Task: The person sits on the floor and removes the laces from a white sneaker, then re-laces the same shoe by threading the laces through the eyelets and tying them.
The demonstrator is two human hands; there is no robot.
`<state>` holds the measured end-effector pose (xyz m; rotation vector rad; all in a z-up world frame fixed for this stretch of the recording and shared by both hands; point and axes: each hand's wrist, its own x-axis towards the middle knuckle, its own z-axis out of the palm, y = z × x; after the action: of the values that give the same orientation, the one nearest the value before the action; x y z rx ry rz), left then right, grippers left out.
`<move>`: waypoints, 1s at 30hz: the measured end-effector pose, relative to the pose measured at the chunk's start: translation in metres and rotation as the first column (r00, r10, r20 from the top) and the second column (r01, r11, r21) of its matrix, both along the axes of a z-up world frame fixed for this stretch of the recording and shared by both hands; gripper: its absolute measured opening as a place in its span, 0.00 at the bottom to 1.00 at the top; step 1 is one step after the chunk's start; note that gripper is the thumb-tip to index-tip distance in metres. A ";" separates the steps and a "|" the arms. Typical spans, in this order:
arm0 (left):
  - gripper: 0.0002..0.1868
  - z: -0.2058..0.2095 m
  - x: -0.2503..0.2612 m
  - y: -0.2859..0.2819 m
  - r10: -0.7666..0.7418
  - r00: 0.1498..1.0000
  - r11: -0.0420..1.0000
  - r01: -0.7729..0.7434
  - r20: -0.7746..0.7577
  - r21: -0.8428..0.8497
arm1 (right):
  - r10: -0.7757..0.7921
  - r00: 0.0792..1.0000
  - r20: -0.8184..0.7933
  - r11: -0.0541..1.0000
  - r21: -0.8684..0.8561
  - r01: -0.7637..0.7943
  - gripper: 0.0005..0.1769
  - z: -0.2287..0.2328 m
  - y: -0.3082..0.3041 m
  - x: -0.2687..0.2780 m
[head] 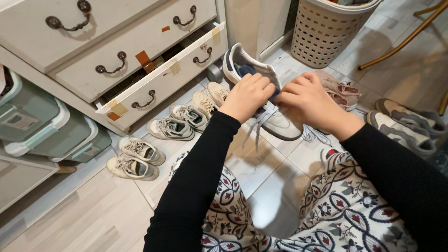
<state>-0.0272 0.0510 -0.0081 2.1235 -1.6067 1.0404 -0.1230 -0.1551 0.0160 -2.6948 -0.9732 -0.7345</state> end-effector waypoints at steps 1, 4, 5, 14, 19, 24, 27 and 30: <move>0.03 0.002 -0.002 0.000 0.006 1.000 1.000 -0.006 0.000 -0.001 | -0.022 0.999 0.035 0.999 0.029 0.021 0.13 -0.001 0.002 0.000; 0.03 0.008 -0.005 0.000 -0.021 1.000 1.000 0.021 -0.006 -0.006 | -0.103 0.991 0.084 0.984 0.151 0.090 0.13 -0.005 0.008 -0.001; 0.03 0.010 -0.005 -0.001 -0.039 0.999 0.999 0.039 -0.009 -0.009 | -0.135 0.989 0.064 0.971 0.209 0.119 0.13 -0.007 0.010 -0.001; 0.03 0.012 -0.006 -0.004 -0.100 0.989 0.994 0.096 -0.105 -0.047 | -0.251 0.947 -0.200 0.669 0.672 0.319 0.04 -0.020 -0.002 0.018; 0.04 0.012 -0.003 0.000 -0.083 0.995 0.995 0.080 -0.059 -0.054 | -0.291 0.913 -0.286 0.567 0.717 0.405 0.04 -0.019 -0.013 0.031; 0.03 0.008 0.001 0.006 -0.025 1.000 1.000 0.025 0.018 -0.012 | -0.121 0.985 0.120 0.917 0.393 0.065 0.17 -0.003 -0.010 0.013; 0.02 0.003 0.002 0.007 -0.020 1.000 1.000 0.020 0.008 -0.011 | 0.029 0.986 0.163 0.990 0.128 -0.050 0.17 0.003 0.002 0.003; 0.03 0.000 0.001 0.009 -0.016 1.000 1.000 0.016 0.005 -0.003 | 0.037 0.995 0.096 0.990 0.130 -0.049 0.14 -0.001 0.014 -0.002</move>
<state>-0.0264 0.0600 -0.0083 2.1048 -1.6205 1.0430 -0.1249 -0.1411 0.0148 -2.5388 -0.9639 -0.8899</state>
